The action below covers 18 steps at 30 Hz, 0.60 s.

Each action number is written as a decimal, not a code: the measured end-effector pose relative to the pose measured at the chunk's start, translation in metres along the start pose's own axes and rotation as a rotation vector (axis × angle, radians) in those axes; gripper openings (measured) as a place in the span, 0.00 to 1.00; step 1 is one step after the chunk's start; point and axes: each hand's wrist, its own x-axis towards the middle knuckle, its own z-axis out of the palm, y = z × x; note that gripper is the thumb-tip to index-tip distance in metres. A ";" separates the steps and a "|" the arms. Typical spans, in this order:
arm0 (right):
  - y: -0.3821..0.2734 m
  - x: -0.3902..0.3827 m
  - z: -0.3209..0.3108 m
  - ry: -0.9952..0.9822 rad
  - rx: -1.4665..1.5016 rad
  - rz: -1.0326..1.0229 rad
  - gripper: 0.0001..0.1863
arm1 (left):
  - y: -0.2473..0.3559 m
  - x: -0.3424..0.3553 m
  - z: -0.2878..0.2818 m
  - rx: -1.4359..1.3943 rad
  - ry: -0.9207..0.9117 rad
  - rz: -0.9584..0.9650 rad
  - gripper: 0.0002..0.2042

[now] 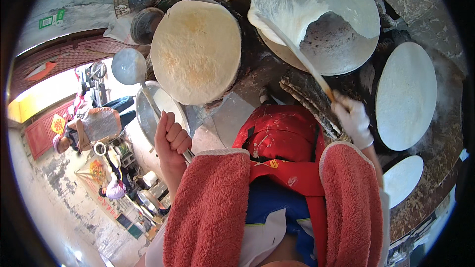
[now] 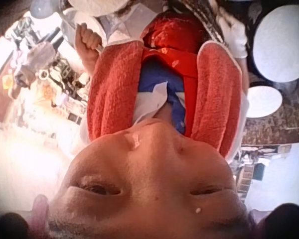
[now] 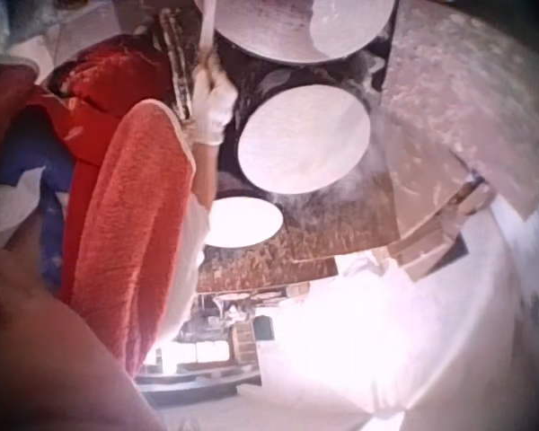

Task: The person ladles batter onto multiple hot griddles, spreads it into thin circles, flips the crepes, and stacks them on a nearby tray. The process is repeated continuously across several griddles.

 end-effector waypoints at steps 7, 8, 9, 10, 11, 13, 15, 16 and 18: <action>0.022 -0.053 0.149 0.413 0.176 0.082 0.13 | 0.058 0.003 -0.060 0.054 -0.067 -0.057 0.18; 0.010 -0.039 0.162 0.314 0.446 0.142 0.10 | 0.066 -0.002 -0.068 0.043 -0.097 -0.057 0.18; -0.006 -0.019 0.174 0.213 0.741 0.284 0.10 | 0.072 -0.007 -0.076 -0.018 -0.161 -0.071 0.18; -0.026 0.006 0.191 0.158 0.918 0.167 0.13 | 0.078 -0.012 -0.083 -0.005 -0.180 -0.057 0.18; -0.047 0.035 0.205 0.173 0.904 0.089 0.11 | 0.082 -0.017 -0.090 0.013 -0.133 -0.033 0.18; -0.090 0.084 0.238 0.264 1.016 -0.054 0.08 | 0.090 -0.027 -0.102 -0.058 -0.131 -0.019 0.18; -0.114 0.115 0.260 0.400 1.063 0.003 0.05 | 0.096 -0.034 -0.111 -0.003 -0.104 0.004 0.19; -0.117 0.119 0.268 0.444 1.058 0.102 0.05 | 0.099 -0.036 -0.116 -0.029 -0.105 -0.001 0.19; -0.109 0.111 0.277 0.560 1.086 0.205 0.11 | 0.104 -0.037 -0.124 0.021 -0.109 -0.002 0.18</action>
